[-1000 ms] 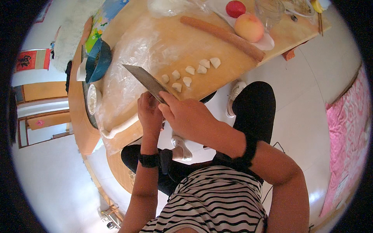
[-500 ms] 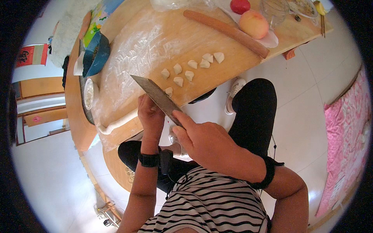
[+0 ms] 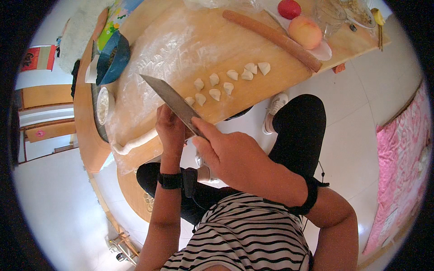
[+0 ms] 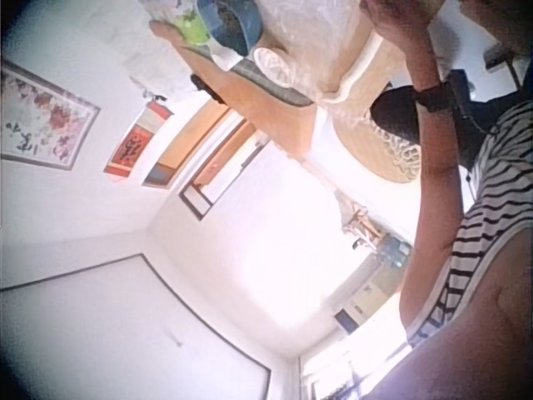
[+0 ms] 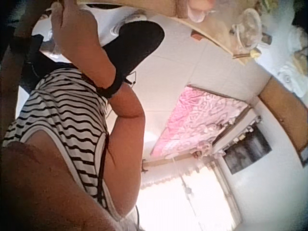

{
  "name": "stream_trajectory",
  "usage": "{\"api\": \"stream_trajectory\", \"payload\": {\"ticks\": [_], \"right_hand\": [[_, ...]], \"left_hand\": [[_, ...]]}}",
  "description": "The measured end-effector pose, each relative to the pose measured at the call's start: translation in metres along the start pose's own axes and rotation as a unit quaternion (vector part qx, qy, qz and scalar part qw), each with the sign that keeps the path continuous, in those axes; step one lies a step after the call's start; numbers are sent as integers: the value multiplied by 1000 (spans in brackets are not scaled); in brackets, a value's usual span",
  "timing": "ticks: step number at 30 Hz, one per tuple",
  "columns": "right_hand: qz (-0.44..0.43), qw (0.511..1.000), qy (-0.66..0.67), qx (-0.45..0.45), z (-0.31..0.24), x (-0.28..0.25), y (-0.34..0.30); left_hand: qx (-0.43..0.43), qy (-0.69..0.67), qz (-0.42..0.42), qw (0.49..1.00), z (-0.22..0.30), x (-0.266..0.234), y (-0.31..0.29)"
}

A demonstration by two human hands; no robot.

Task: The person prepares dumpling dough by removing it from a plastic bag, rolling it into a long cylinder on a floured wooden board, and cutting it into small pieces with a large knife.

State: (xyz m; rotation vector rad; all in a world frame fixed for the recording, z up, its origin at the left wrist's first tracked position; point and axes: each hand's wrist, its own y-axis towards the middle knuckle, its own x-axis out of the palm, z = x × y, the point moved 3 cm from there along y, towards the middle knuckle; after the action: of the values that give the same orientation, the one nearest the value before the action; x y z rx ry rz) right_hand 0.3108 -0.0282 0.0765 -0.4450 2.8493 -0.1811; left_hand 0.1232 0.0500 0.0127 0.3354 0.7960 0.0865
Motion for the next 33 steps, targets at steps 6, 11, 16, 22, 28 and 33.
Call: {"api": "stream_trajectory", "payload": {"ticks": [6,11,16,22,28,33], "right_hand": [[-50,997,5,57,7,2,-1],[10,1000,-7,0,12,10,20],[52,996,-32,-63,15,27,58],[-15,1000,-3,-6,-3,17,5],[-63,997,-1,46,-7,17,-18],[-41,997,38,59,-2,21,-19]], "left_hand": [[23,-1,10,1000,-4,2,-3],[55,47,-11,997,0,-1,1],[21,57,9,998,2,-4,-2],[17,75,-8,997,-12,-13,-15],[64,65,-14,996,-2,-15,-21],[70,52,-14,996,-4,-14,-21]]}}
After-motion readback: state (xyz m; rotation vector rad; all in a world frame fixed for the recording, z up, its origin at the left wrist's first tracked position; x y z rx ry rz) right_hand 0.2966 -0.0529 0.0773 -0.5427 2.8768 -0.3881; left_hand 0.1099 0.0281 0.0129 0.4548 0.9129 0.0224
